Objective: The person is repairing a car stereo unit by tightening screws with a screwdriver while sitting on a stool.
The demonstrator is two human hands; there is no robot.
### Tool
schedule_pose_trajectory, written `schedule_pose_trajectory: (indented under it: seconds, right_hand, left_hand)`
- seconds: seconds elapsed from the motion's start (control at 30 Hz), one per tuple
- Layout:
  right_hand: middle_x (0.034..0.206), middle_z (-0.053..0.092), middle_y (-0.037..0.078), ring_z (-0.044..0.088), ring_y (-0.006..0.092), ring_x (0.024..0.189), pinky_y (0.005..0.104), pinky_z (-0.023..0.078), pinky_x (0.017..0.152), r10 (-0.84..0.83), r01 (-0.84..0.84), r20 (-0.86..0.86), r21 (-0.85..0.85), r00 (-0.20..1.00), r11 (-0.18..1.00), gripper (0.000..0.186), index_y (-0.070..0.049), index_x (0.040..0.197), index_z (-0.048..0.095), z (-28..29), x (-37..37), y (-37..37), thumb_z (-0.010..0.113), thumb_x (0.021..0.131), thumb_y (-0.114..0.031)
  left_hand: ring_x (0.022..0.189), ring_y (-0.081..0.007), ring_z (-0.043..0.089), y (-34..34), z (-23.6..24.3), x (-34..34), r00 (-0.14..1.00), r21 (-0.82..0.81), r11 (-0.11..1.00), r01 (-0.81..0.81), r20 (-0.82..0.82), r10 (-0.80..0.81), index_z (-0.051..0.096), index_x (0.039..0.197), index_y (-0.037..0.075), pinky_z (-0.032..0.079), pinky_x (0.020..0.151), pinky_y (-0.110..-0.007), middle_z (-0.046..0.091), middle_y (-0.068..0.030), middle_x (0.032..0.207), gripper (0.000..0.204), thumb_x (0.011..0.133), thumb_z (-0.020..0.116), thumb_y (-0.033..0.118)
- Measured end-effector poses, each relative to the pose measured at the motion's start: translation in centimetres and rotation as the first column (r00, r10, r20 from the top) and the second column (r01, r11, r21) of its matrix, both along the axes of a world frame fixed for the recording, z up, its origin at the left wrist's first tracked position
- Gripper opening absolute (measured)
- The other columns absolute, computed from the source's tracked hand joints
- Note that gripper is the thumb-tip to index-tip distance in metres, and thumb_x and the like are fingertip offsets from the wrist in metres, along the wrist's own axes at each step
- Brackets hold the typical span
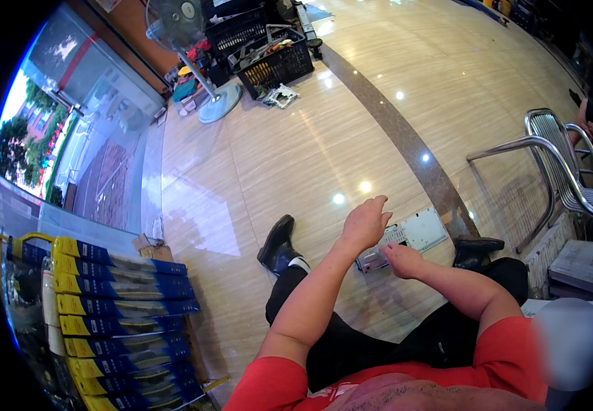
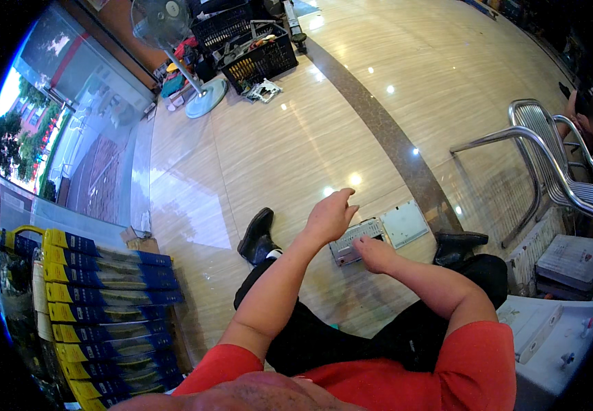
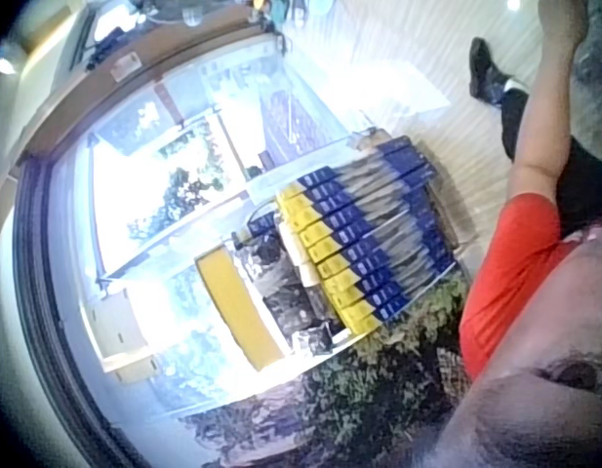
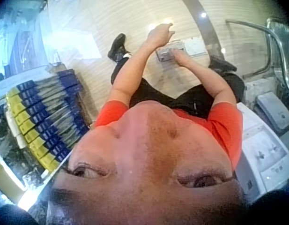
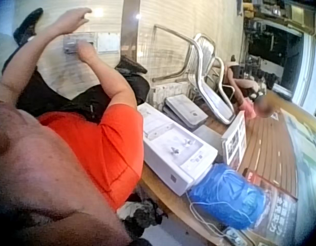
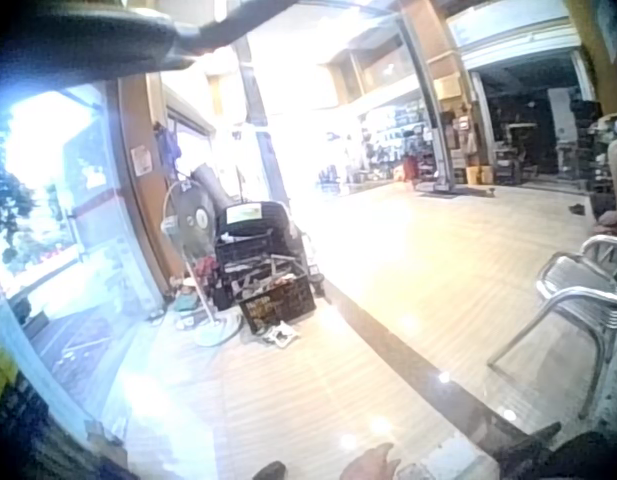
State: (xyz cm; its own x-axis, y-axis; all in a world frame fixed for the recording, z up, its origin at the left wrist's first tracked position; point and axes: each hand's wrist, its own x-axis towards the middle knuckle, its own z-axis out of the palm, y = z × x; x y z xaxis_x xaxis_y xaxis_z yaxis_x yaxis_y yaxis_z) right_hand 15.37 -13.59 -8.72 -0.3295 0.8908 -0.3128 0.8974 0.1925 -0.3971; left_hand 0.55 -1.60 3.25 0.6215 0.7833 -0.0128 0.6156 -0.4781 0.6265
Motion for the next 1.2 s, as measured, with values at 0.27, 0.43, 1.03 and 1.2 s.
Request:
schedule_pose_trajectory:
  seconds: [0.27, 0.43, 1.03, 1.2]
  right_hand:
    - [0.099, 0.063, 0.019, 0.069, 0.0371, 0.086, 0.0485, 0.056, 0.072, -0.002, -0.001, 0.051, 0.055, 0.999, 0.999, 0.025, -0.006, 0.11, 0.053, -0.6, 0.1, 0.4, 0.059, 0.085, -0.003]
    - [0.1, 0.064, 0.019, 0.069, 0.0369, 0.087, 0.0483, 0.056, 0.072, -0.014, 0.012, 0.069, 0.022, 0.998, 1.0, 0.026, -0.006, 0.111, 0.052, -0.1, -0.2, 0.3, 0.059, 0.085, -0.004]
    - [0.097, 0.063, 0.019, 0.067, 0.0398, 0.089, 0.051, 0.053, 0.075, -0.073, 0.073, 0.036, 0.005, 0.997, 0.997, 0.024, -0.007, 0.115, 0.054, -0.8, -0.1, 0.2, 0.052, 0.091, -0.008]
    - [0.103, 0.063, 0.02, 0.066, 0.0395, 0.093, 0.0505, 0.053, 0.077, -0.058, 0.06, -0.057, 0.032, 0.997, 0.998, 0.033, -0.008, 0.124, 0.053, -0.3, -0.4, -0.2, 0.05, 0.091, -0.007]
  left_hand:
    - [0.1, -0.0404, 0.065, 0.1, -0.3, 0.1, 1.0, 0.009, 1.0, 0.026, 0.009, -0.026, 0.055, 0.127, 0.006, 0.053, 0.084, -0.048, 0.066, -0.0217, 0.108, 0.039, 0.094, 0.065, 0.024]
    - [0.1, -0.0402, 0.065, 0.0, -0.2, -0.1, 1.0, 0.008, 1.0, 0.02, -0.002, -0.02, 0.055, 0.126, 0.005, 0.053, 0.084, -0.048, 0.066, -0.0214, 0.108, 0.038, 0.094, 0.065, 0.024]
    - [0.102, -0.0398, 0.064, 0.1, 0.3, 0.1, 0.999, -0.019, 1.0, 0.012, -0.031, -0.012, 0.057, 0.126, 0.005, 0.052, 0.086, -0.048, 0.066, -0.0208, 0.11, 0.038, 0.095, 0.064, 0.025]
    - [0.107, -0.0393, 0.063, -0.1, 1.0, -0.1, 0.999, -0.055, 0.998, 0.006, -0.052, -0.009, 0.058, 0.129, 0.006, 0.052, 0.09, -0.047, 0.066, -0.0208, 0.114, 0.04, 0.096, 0.063, 0.026]
